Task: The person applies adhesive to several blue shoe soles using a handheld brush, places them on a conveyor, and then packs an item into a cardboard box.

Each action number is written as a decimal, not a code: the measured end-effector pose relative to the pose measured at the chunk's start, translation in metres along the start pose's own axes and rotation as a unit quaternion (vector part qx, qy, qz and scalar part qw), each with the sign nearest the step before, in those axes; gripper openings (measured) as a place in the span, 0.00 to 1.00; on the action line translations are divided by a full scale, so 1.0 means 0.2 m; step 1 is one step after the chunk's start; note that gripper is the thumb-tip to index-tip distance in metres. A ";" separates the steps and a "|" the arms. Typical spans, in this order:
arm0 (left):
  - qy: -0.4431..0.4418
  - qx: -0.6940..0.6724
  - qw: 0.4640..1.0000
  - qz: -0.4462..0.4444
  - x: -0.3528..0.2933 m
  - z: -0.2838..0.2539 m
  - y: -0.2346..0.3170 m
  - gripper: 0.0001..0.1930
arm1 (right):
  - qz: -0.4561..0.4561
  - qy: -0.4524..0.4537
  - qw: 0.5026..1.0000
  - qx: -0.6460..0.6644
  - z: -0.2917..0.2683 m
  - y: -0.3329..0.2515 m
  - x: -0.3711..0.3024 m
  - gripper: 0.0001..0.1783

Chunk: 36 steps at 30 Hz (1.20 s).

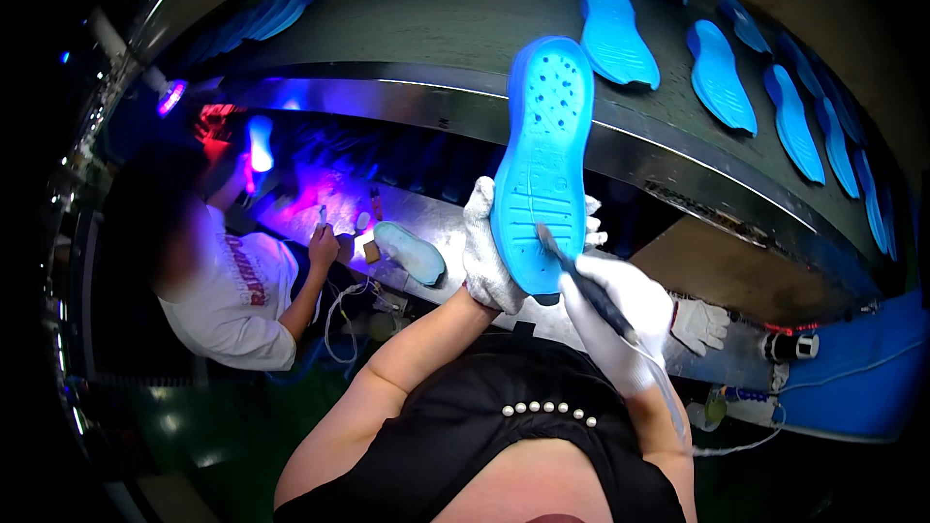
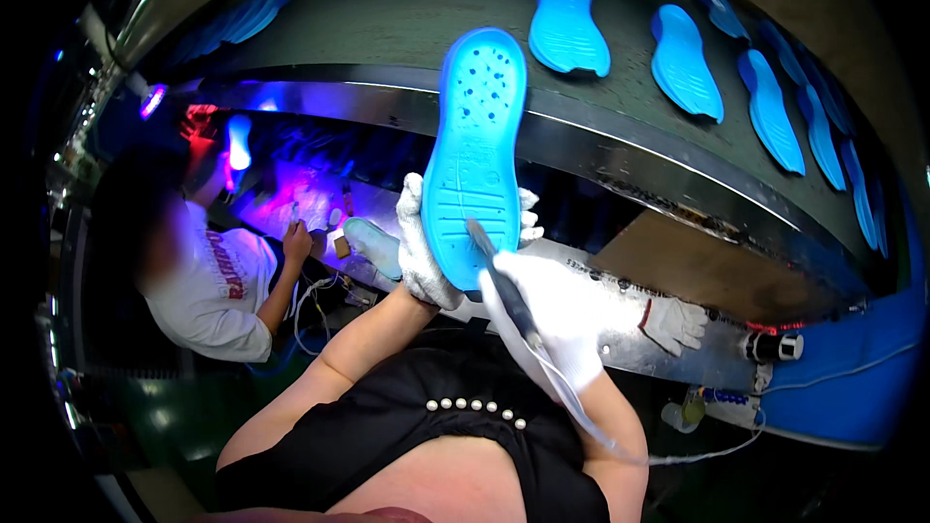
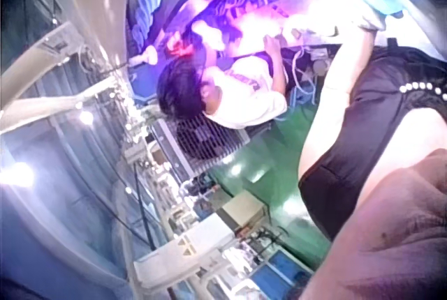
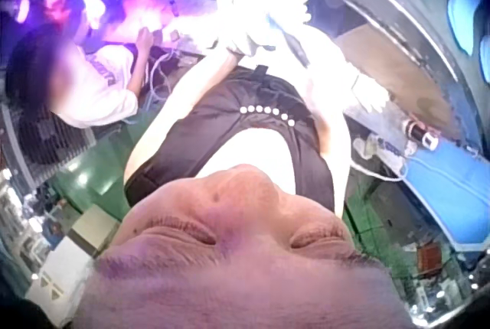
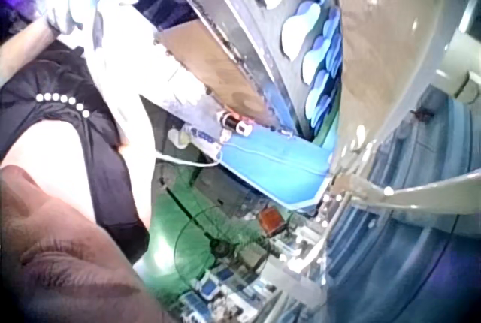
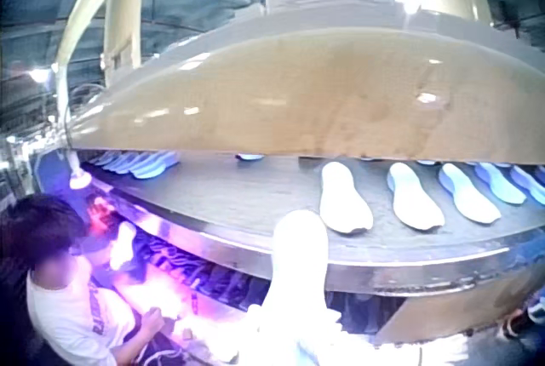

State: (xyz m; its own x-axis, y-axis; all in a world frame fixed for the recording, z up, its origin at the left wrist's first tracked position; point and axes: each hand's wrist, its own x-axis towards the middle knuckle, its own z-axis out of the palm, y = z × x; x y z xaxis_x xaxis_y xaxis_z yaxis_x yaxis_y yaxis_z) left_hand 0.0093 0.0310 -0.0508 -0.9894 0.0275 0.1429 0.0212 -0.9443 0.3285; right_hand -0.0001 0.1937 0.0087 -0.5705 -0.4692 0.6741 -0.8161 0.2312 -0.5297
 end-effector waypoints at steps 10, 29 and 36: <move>0.237 0.107 0.965 0.042 -0.11 0.11 -0.13 0.34 | 0.016 0.106 0.989 0.101 0.08 0.07 0.10 0.13; 0.172 0.089 0.978 0.079 -0.04 -0.20 0.04 0.45 | 0.146 0.112 0.928 0.322 0.09 0.01 0.03 0.06; -0.075 -0.101 0.987 -0.098 0.07 0.00 0.03 0.55 | 0.020 0.063 0.983 0.169 0.08 -0.06 -0.08 0.09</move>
State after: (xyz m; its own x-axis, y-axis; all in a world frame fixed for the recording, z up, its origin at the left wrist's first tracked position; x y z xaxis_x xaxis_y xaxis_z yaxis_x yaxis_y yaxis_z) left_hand -0.0052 0.0255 -0.0464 -0.9384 0.2510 0.2376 -0.2136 -0.9616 0.1722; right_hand 0.0207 0.1837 -0.0033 -0.6264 -0.3512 0.6959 -0.7268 -0.0594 -0.6842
